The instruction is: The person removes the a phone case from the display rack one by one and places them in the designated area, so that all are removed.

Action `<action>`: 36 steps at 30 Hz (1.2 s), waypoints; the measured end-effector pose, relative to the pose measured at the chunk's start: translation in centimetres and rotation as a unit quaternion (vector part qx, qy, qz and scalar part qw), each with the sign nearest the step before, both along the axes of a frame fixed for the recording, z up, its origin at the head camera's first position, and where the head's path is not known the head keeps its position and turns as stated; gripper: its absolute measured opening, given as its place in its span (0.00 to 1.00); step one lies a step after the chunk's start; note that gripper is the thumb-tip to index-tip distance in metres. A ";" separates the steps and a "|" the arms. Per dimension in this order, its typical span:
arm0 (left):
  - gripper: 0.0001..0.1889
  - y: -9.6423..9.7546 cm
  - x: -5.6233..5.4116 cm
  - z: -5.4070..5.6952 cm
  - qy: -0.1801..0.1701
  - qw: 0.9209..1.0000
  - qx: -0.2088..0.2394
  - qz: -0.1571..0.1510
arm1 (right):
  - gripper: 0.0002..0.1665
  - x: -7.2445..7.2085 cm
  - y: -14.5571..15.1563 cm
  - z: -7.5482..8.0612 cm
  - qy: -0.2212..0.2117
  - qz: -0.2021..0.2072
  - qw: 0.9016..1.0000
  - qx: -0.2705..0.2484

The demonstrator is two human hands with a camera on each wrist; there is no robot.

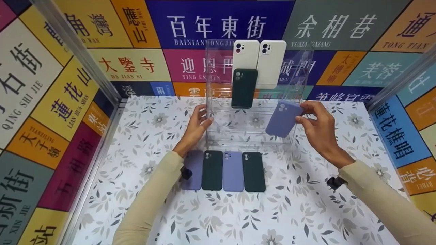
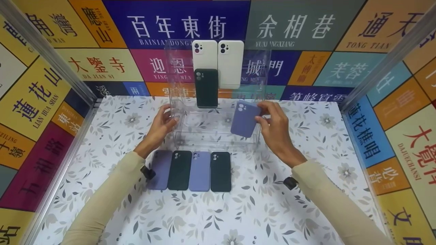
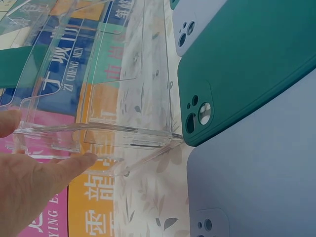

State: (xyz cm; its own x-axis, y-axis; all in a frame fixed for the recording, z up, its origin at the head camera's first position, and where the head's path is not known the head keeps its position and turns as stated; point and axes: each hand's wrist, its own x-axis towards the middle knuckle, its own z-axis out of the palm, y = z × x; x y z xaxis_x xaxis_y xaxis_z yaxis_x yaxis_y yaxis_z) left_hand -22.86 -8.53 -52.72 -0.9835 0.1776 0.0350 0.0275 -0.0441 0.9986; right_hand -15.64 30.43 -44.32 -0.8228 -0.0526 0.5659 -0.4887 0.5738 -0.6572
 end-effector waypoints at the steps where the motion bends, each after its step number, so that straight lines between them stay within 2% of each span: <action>1: 0.29 0.0 0.0 0.0 0.000 1.000 -0.002 -0.001 | 0.23 0.2 0.1 -0.2 -0.001 0.001 1.000 -0.001; 7: 0.28 0.1 0.1 0.2 0.001 1.000 -0.011 -0.002 | 0.24 1.2 0.6 -1.7 -0.013 0.009 1.000 -0.012; 23: 0.27 0.1 0.1 0.1 0.002 1.000 0.003 -0.001 | 0.27 3.9 1.8 -5.5 -0.044 0.008 0.999 -0.022; 28: 0.28 0.0 0.1 0.0 0.007 1.000 0.003 -0.001 | 0.27 4.6 2.0 -6.2 -0.053 0.019 0.998 -0.023; 36: 0.29 0.0 0.1 -0.1 0.007 1.000 0.005 0.000 | 0.26 5.7 2.3 -7.2 -0.094 0.028 0.995 -0.030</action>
State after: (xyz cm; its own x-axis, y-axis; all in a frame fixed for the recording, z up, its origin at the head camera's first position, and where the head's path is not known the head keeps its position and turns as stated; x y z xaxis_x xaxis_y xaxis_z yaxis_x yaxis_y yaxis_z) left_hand -22.78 -8.49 -52.84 -0.9830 0.1764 0.0510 0.0421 -0.0540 0.9977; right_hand -9.91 32.77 -51.49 -0.9115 -0.0722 0.4050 -0.3834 0.5061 -0.7726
